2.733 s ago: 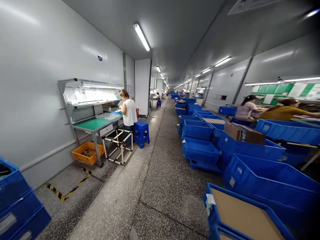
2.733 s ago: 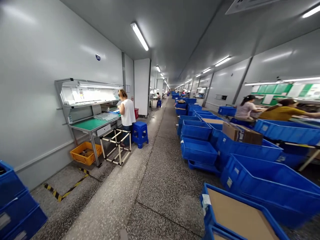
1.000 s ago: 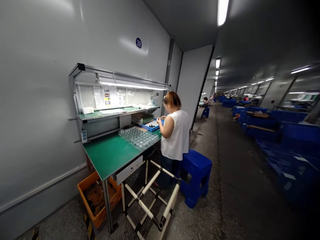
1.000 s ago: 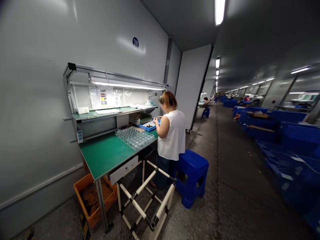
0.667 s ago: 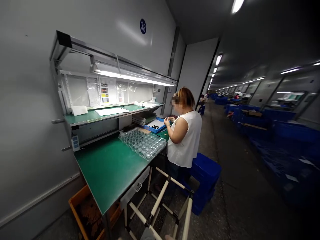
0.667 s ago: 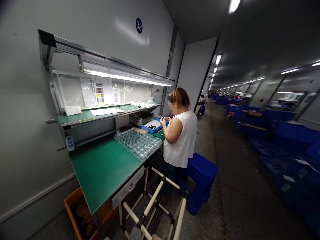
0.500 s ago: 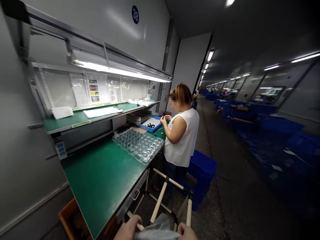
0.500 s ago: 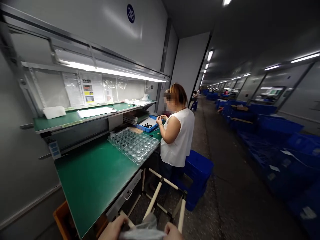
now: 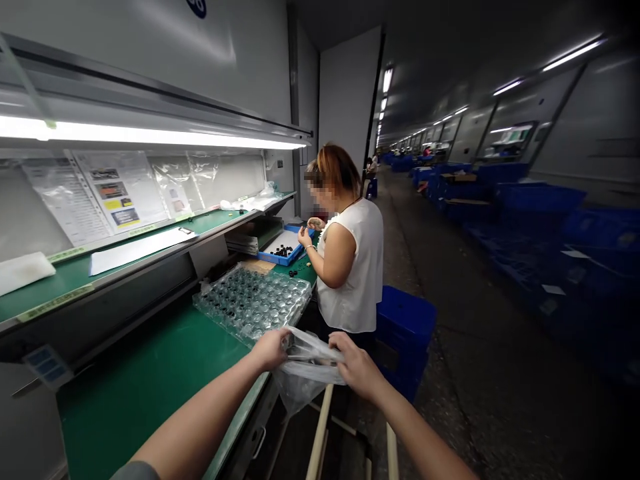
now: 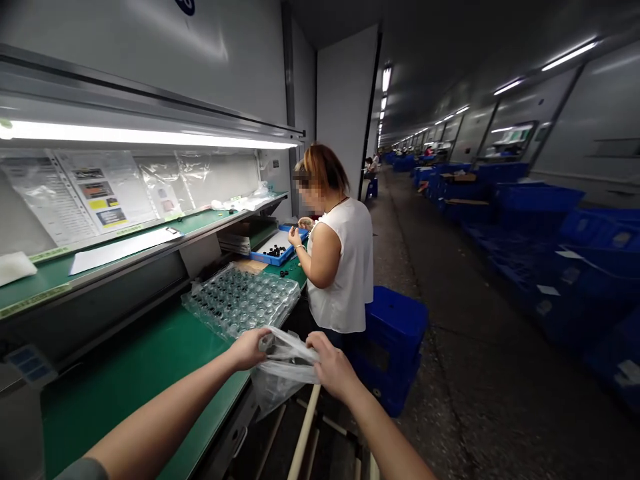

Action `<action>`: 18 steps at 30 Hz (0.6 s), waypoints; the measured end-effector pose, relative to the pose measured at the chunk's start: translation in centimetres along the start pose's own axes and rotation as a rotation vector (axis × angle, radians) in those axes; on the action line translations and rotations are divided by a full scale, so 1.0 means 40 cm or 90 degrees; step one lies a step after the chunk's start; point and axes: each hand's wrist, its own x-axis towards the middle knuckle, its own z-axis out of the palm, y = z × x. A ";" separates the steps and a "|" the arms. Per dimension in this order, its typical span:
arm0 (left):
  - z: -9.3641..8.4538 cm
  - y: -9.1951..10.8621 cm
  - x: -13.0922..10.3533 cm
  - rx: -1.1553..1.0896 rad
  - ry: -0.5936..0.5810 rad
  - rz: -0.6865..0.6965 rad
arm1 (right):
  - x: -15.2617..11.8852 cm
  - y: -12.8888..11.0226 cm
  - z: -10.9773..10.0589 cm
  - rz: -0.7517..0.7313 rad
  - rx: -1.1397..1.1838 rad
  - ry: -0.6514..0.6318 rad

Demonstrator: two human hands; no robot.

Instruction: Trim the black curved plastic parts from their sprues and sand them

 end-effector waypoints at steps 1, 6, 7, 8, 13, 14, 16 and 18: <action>-0.009 0.003 0.035 0.001 -0.012 0.000 | 0.013 -0.001 -0.012 -0.022 -0.004 0.002; -0.010 0.022 0.151 -0.009 -0.092 0.015 | 0.039 0.060 -0.022 0.025 -0.105 -0.007; -0.003 0.026 0.165 -0.012 -0.112 0.014 | 0.043 0.081 -0.016 0.062 -0.122 -0.005; 0.007 0.030 0.176 -0.015 -0.131 0.011 | 0.049 0.103 -0.008 0.104 -0.130 0.001; 0.068 0.038 0.201 -0.082 -0.161 -0.026 | 0.108 0.186 0.030 0.310 -0.117 0.044; 0.082 0.039 0.202 -0.106 -0.158 -0.039 | 0.122 0.194 0.036 0.337 -0.109 0.054; 0.110 0.041 0.203 -0.160 -0.142 -0.070 | 0.146 0.199 0.049 0.367 -0.092 0.072; 0.137 0.041 0.202 -0.227 -0.113 -0.103 | 0.158 0.195 0.062 0.376 -0.077 0.086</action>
